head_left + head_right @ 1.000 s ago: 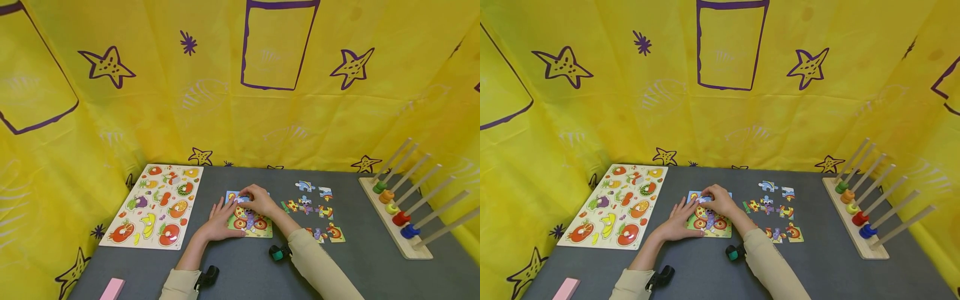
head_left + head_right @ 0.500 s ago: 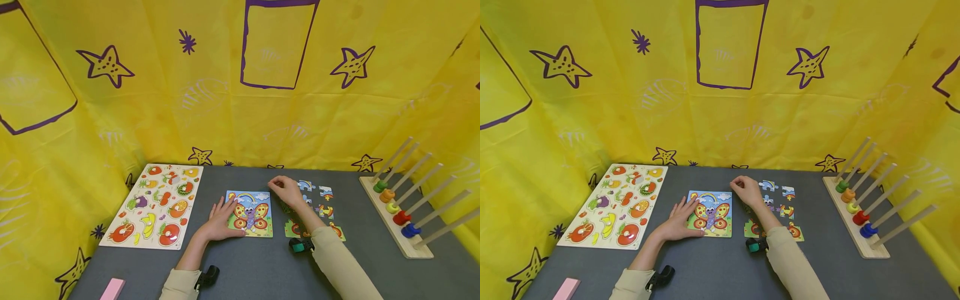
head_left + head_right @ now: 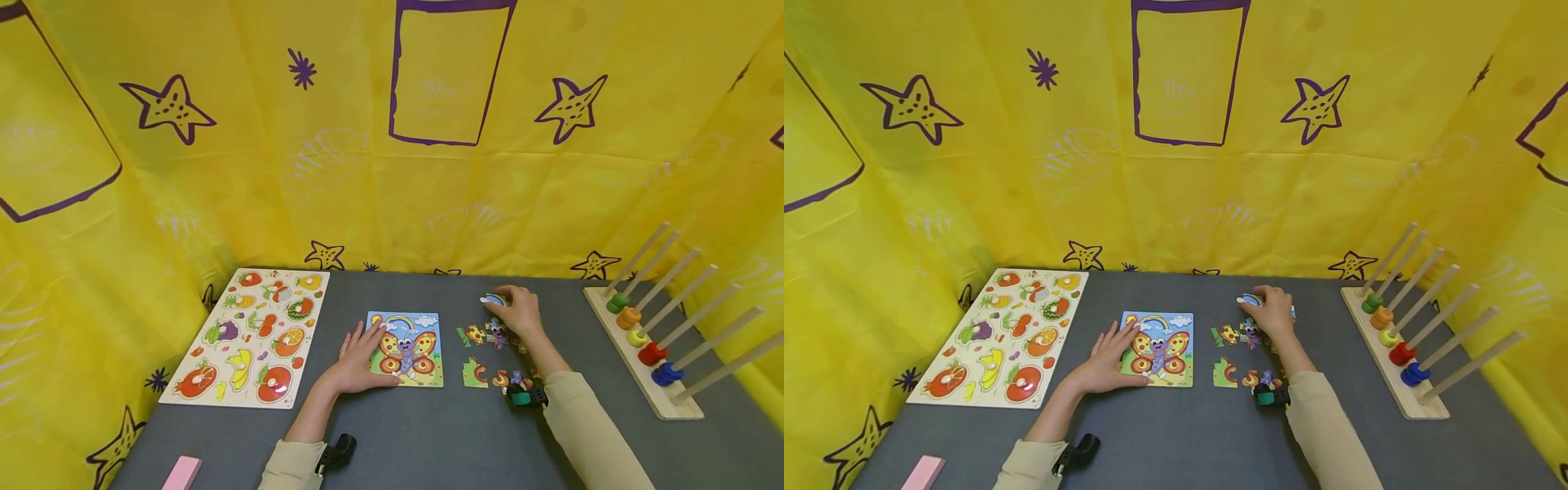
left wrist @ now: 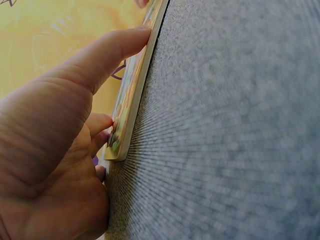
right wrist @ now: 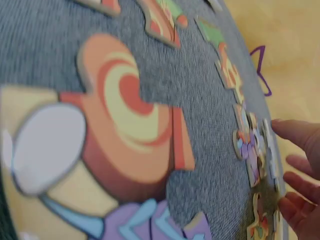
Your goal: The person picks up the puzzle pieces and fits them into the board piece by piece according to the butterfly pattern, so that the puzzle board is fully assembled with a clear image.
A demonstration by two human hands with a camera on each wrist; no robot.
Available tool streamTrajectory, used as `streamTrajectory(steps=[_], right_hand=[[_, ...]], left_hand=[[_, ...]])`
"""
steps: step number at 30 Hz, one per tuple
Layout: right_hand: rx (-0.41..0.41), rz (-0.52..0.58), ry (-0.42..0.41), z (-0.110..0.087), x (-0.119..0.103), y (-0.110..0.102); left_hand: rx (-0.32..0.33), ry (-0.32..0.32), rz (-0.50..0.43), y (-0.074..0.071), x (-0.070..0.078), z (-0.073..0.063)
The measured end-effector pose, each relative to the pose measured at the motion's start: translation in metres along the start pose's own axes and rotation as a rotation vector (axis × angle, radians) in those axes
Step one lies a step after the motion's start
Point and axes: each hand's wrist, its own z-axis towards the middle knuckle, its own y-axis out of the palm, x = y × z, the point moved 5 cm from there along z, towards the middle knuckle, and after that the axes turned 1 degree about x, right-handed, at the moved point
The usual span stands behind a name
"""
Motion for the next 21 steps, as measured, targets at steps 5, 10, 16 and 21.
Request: streamTrajectory(steps=[5, 10, 16, 21], right_hand=[[-0.034, -0.097, 0.102, -0.0029, 0.0075, -0.0015], [-0.017, -0.091, 0.121, -0.0030, 0.0090, -0.0006], [0.009, 0.040, 0.207, -0.0055, 0.0114, 0.0000], [0.061, 0.121, 0.228, -0.0075, 0.0083, 0.0002]], left_hand=[[-0.003, 0.004, 0.010, 0.0018, -0.0023, 0.0004], [-0.007, 0.003, 0.016, 0.0026, -0.0034, 0.0012], [-0.008, 0.000, 0.022, 0.0028, -0.0043, 0.0017], [-0.002, 0.000, 0.017, 0.0023, -0.0053, 0.0016]])
